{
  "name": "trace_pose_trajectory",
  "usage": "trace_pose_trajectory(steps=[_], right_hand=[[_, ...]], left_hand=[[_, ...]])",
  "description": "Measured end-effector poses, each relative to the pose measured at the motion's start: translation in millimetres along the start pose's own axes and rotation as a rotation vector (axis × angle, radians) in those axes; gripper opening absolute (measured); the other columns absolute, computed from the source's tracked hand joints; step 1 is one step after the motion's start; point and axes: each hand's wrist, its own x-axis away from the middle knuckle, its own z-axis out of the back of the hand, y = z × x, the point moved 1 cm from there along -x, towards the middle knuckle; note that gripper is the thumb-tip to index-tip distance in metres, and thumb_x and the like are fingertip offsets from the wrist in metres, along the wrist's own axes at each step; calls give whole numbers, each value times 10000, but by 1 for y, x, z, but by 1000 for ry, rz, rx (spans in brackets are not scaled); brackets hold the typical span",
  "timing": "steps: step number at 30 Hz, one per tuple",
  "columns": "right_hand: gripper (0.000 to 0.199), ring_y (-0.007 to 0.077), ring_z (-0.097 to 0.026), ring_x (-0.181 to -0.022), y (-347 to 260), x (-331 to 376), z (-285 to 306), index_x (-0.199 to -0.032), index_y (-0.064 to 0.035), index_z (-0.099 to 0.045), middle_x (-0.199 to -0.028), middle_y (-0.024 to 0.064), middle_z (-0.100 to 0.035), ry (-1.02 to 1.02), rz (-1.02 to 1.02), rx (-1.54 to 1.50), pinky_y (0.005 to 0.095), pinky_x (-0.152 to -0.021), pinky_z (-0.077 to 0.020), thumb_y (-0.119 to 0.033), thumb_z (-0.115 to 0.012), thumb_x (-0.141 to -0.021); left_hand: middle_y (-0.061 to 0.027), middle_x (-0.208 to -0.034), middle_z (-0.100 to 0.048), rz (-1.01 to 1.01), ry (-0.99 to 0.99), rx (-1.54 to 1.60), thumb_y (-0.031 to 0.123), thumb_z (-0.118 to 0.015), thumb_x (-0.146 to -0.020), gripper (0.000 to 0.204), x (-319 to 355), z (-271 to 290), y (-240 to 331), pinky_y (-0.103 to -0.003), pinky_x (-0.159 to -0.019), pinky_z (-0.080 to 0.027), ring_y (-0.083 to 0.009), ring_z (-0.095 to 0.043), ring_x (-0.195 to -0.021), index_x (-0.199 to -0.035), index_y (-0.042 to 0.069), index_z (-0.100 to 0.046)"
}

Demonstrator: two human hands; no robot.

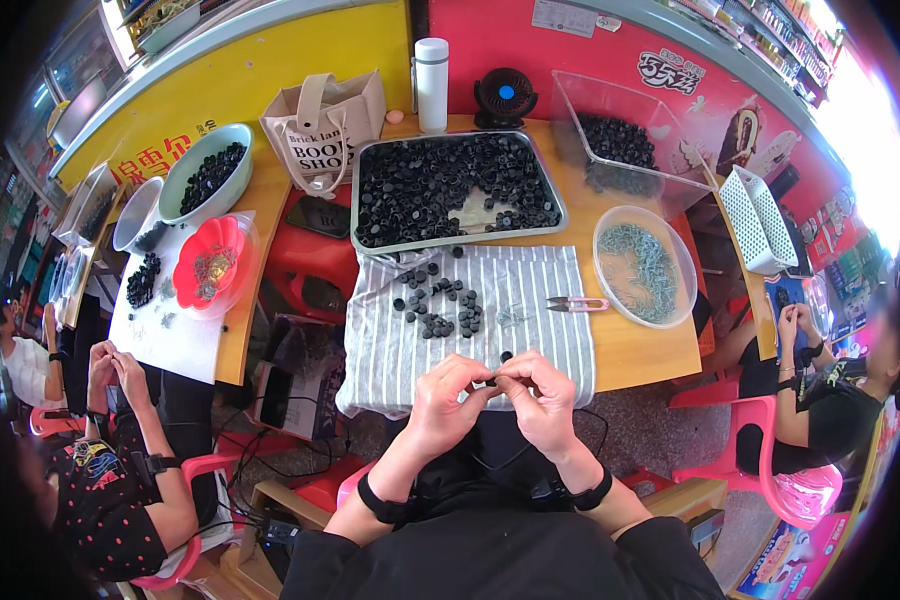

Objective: Manually sorting and organizing small black plastic components into groups and containers.

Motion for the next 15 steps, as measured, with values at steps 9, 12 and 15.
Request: trace_pose_trajectory(steps=[9,12,15], right_hand=[[132,114,-619,-820,2,3,-2,-907,15,-670,-929,77,-634,66,66,-16,232,-694,-517,141,-643,-875],[125,113,-607,-798,6,5,-4,-900,9,-668,-906,66,-632,107,8,-97,235,-675,-495,129,-659,-866],[121,117,-598,-776,5,5,-4,-892,3,-667,-878,58,-631,133,-9,-118,241,-662,-475,117,-678,-852]], left_hand=[[-93,-876,-716,37,26,29,-56,-804,-725,226,2,-4,-1,-293,-632,-535,-195,-672,-731,-909,11,-692],[-87,-874,-720,62,27,78,-47,-811,-727,225,3,-6,-1,-291,-632,-536,-183,-672,-725,-911,15,-697],[-85,-873,-721,68,22,84,-41,-814,-730,220,3,-7,-1,-289,-633,-535,-177,-675,-728,-909,19,-701]])
